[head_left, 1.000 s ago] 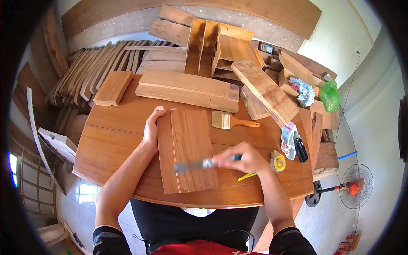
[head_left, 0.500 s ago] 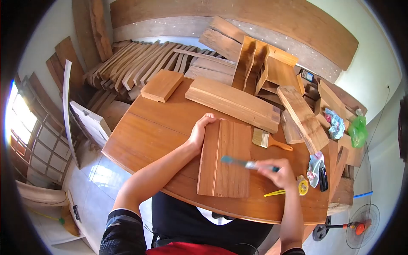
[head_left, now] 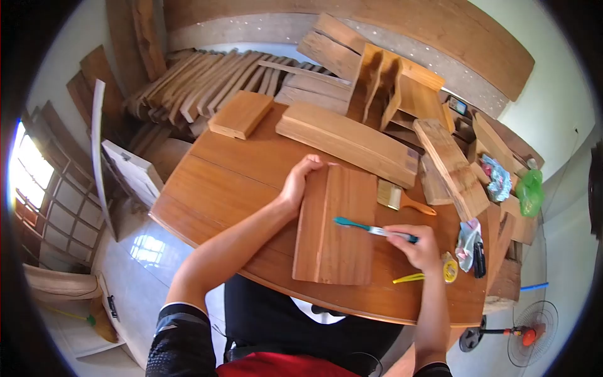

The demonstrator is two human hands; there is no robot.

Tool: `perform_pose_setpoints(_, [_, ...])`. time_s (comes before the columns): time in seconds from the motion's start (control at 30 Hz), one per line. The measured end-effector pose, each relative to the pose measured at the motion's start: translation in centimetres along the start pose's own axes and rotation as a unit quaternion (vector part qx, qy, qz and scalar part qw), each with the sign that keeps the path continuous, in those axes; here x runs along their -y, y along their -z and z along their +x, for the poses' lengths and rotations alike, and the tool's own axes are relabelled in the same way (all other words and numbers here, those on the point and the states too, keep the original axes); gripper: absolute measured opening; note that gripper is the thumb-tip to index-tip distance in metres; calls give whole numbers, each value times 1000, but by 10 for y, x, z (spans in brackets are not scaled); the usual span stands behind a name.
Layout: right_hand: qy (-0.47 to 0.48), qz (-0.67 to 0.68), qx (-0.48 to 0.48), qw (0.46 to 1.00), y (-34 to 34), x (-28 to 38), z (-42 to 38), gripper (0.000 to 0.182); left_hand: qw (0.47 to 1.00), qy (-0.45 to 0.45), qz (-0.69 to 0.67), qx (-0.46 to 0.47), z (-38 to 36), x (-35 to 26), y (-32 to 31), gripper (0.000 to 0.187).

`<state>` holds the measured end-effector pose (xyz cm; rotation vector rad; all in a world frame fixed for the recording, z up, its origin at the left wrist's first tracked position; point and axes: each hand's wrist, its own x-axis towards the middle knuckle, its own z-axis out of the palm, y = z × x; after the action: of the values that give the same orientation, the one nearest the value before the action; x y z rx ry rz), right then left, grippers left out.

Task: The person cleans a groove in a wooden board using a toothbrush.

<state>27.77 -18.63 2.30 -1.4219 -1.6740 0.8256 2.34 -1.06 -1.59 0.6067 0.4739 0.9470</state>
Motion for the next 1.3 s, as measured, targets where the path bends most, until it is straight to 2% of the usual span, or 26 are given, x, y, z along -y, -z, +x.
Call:
perform_pose_setpoints(0.03, [23,27,43,998,-6,-4,-3,21,999,16,-33,11,-2,-4,-6,3])
perform_pose_setpoints(0.1, [48,37,199,978,-2,8,-2,16,999,4,14,48,5,1,5,8])
perform_pose_setpoints(0.13, [64,27,169,983,6,8,-2,13,998,-12,27,48,6,0,8,8])
perform_pose_setpoints(0.17, [60,60,75,994,6,-8,-4,15,998,-28,37,48,5,0,11,9])
perform_pose_setpoints(0.23, [-19,6,-121,992,-5,1,3,20,998,-32,15,47,-3,-5,3,5])
perform_pose_setpoints(0.27, [32,11,-113,993,-13,-7,0,23,998,-35,5,51,-3,-6,-4,4])
perform_pose_setpoints(0.3, [83,1,22,996,-8,-3,-2,22,998,-37,9,58,-2,-4,-6,4])
perform_pose_setpoints(0.37, [54,2,162,985,2,7,-2,22,997,-45,25,62,-4,-8,-3,4])
perform_pose_setpoints(0.43, [98,-3,-51,994,-8,-1,5,21,997,-53,28,54,-8,-12,-3,3])
perform_pose_setpoints(0.47, [30,7,-152,988,-15,-2,5,22,997,-56,23,56,-7,-9,-6,3])
perform_pose_setpoints(0.57, [103,-36,96,989,-6,8,4,23,997,-36,1,75,-4,-4,-3,3])
perform_pose_setpoints(0.6, [88,-9,94,992,-3,9,3,23,997,-47,14,61,-9,-5,-8,4])
perform_pose_setpoints(0.63, [120,-26,-9,992,-6,2,6,22,997,-47,24,57,-11,-8,-6,4])
perform_pose_setpoints(0.7, [17,9,-216,976,-15,4,13,21,997,-47,28,58,-10,-2,-8,4])
perform_pose_setpoints(0.73, [29,-10,-163,986,-13,3,10,22,996,-46,29,69,-9,-1,-9,4])
perform_pose_setpoints(0.77, [142,-57,-59,986,-8,-2,10,24,996,-44,26,72,-7,2,-12,4])
perform_pose_setpoints(0.83, [88,-39,79,992,5,7,11,23,996,-41,30,69,-11,2,-11,4])
perform_pose_setpoints(0.9, [75,-60,-156,983,-5,-2,18,23,994,-52,56,76,-9,2,-5,7])
perform_pose_setpoints(0.93, [-3,-52,-164,985,-2,5,19,24,993,-56,63,82,-7,6,-4,8])
perform_pose_setpoints(1.03, [121,-14,83,989,11,1,19,24,996,-33,39,73,-5,7,-3,7])
perform_pose_setpoints(1.1, [69,-57,-99,991,-2,-3,23,24,997,-35,40,53,-9,7,-4,6])
perform_pose_setpoints(1.17, [34,-31,-104,994,-8,-2,25,24,998,-28,20,48,-13,4,-11,6])
perform_pose_setpoints(1.23, [101,-13,92,991,3,6,24,24,998,-19,32,43,-8,6,-6,5])
perform_pose_setpoints(1.27, [138,-44,10,989,-2,-2,25,22,998,-22,46,46,-8,4,-5,5])
perform_pose_setpoints(1.3, [35,-31,-72,996,-5,-1,23,21,997,-24,60,46,-8,5,-4,5])
